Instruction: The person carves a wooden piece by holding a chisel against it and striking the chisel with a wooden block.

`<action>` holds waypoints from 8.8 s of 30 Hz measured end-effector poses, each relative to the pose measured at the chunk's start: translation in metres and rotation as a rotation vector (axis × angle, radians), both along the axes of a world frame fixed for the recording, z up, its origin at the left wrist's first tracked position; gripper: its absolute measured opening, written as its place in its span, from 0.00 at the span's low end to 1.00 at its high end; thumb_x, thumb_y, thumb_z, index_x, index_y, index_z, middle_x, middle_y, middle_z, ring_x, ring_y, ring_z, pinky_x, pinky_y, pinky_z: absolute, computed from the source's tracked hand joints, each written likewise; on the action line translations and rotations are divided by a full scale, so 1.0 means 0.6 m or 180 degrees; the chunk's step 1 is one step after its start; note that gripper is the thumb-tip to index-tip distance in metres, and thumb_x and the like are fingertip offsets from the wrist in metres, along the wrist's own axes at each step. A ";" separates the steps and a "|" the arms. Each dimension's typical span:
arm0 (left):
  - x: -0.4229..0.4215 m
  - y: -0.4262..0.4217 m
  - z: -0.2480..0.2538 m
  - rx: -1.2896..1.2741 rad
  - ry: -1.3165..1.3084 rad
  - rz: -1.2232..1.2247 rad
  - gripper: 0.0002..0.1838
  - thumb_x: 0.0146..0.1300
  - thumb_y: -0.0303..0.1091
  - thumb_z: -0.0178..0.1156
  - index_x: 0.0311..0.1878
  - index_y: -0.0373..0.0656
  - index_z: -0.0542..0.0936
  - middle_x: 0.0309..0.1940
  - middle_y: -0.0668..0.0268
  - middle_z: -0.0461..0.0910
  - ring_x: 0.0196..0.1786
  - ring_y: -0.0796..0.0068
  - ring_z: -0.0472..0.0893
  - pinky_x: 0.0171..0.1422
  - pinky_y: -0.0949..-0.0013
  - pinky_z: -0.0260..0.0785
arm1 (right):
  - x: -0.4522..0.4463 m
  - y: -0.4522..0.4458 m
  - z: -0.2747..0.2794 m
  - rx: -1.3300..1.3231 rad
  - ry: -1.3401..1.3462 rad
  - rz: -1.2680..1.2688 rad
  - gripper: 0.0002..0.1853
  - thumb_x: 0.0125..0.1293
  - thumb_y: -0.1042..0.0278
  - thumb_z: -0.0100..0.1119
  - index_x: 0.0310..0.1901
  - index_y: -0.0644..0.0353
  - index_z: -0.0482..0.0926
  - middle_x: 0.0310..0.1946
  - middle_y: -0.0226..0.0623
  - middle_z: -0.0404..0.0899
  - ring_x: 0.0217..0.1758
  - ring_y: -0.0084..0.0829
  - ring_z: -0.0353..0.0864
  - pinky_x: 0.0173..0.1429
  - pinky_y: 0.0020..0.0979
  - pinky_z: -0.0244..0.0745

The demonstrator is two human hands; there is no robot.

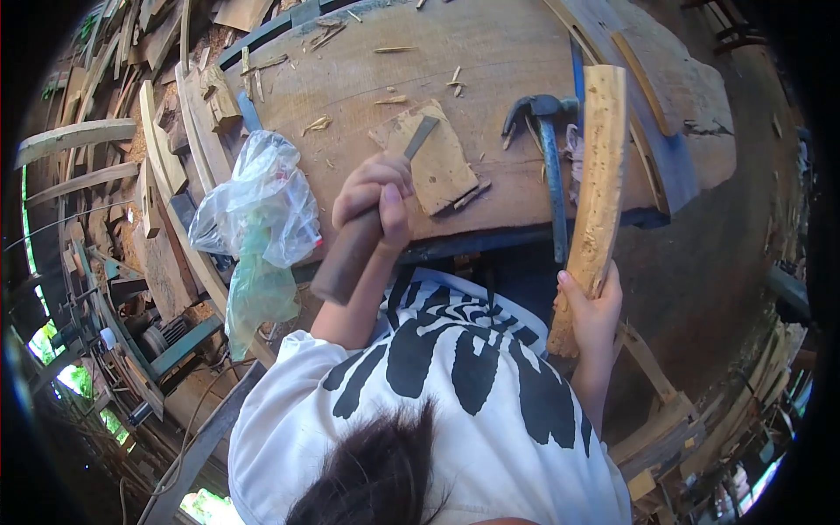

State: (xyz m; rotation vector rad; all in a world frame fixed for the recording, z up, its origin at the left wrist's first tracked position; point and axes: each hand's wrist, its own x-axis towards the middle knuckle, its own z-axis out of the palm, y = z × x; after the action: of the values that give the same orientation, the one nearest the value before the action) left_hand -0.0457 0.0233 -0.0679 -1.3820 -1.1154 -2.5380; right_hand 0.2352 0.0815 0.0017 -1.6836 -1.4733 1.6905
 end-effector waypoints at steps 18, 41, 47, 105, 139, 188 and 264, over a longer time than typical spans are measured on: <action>0.025 -0.009 -0.007 -0.0240 -0.0062 0.0576 0.08 0.65 0.26 0.52 0.32 0.41 0.64 0.24 0.63 0.72 0.20 0.71 0.72 0.23 0.66 0.67 | -0.053 0.144 -0.082 0.0384 0.0447 -0.0320 0.22 0.66 0.77 0.57 0.58 0.67 0.61 0.29 0.42 0.76 0.25 0.29 0.77 0.31 0.30 0.77; 0.033 -0.018 -0.020 -0.0211 -0.0068 0.0303 0.13 0.68 0.28 0.58 0.29 0.42 0.65 0.21 0.65 0.73 0.20 0.72 0.74 0.21 0.68 0.69 | -0.025 0.184 -0.122 0.0021 0.0464 -0.0196 0.16 0.70 0.67 0.52 0.53 0.68 0.64 0.31 0.44 0.75 0.26 0.30 0.77 0.28 0.32 0.79; 0.036 -0.015 -0.020 -0.0173 -0.0046 0.0308 0.14 0.68 0.27 0.59 0.28 0.42 0.66 0.21 0.65 0.73 0.20 0.72 0.74 0.21 0.68 0.68 | -0.025 0.188 -0.124 0.0009 0.0557 -0.0265 0.19 0.67 0.68 0.54 0.53 0.70 0.64 0.30 0.45 0.75 0.24 0.31 0.78 0.28 0.34 0.83; 0.039 0.011 -0.016 0.0003 0.0004 0.0465 0.16 0.62 0.21 0.61 0.24 0.41 0.64 0.18 0.65 0.71 0.16 0.74 0.71 0.16 0.70 0.64 | -0.012 0.196 -0.131 -0.0140 0.0679 -0.0240 0.21 0.66 0.65 0.53 0.52 0.73 0.62 0.29 0.46 0.74 0.24 0.32 0.77 0.28 0.35 0.83; 0.002 0.019 -0.009 -0.0276 0.0122 0.0233 0.04 0.61 0.28 0.50 0.32 0.43 0.65 0.20 0.67 0.69 0.17 0.78 0.66 0.21 0.72 0.59 | -0.032 0.197 -0.125 -0.0150 0.0792 -0.0328 0.16 0.65 0.68 0.55 0.49 0.70 0.67 0.28 0.44 0.75 0.22 0.30 0.77 0.26 0.34 0.82; -0.023 0.095 0.059 -0.1334 -0.0163 0.1038 0.07 0.54 0.27 0.62 0.24 0.41 0.74 0.18 0.66 0.75 0.22 0.77 0.75 0.28 0.71 0.68 | -0.102 0.063 0.183 0.1591 0.1030 0.1098 0.21 0.59 0.74 0.69 0.51 0.65 0.72 0.30 0.36 0.79 0.25 0.24 0.79 0.30 0.25 0.78; -0.010 0.122 0.091 -0.1842 -0.0143 0.0142 0.14 0.51 0.24 0.65 0.43 0.37 0.82 0.33 0.63 0.85 0.37 0.82 0.81 0.43 0.72 0.73 | -0.173 0.046 0.306 0.3082 -0.1071 0.2661 0.24 0.59 0.67 0.68 0.53 0.67 0.71 0.36 0.55 0.82 0.40 0.49 0.85 0.44 0.41 0.77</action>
State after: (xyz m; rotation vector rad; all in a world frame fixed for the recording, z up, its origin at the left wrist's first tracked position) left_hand -0.0517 0.0967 -0.0132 -1.3649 -1.9723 -2.3161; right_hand 0.1315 0.1092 0.1854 -0.8443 -2.7758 0.6220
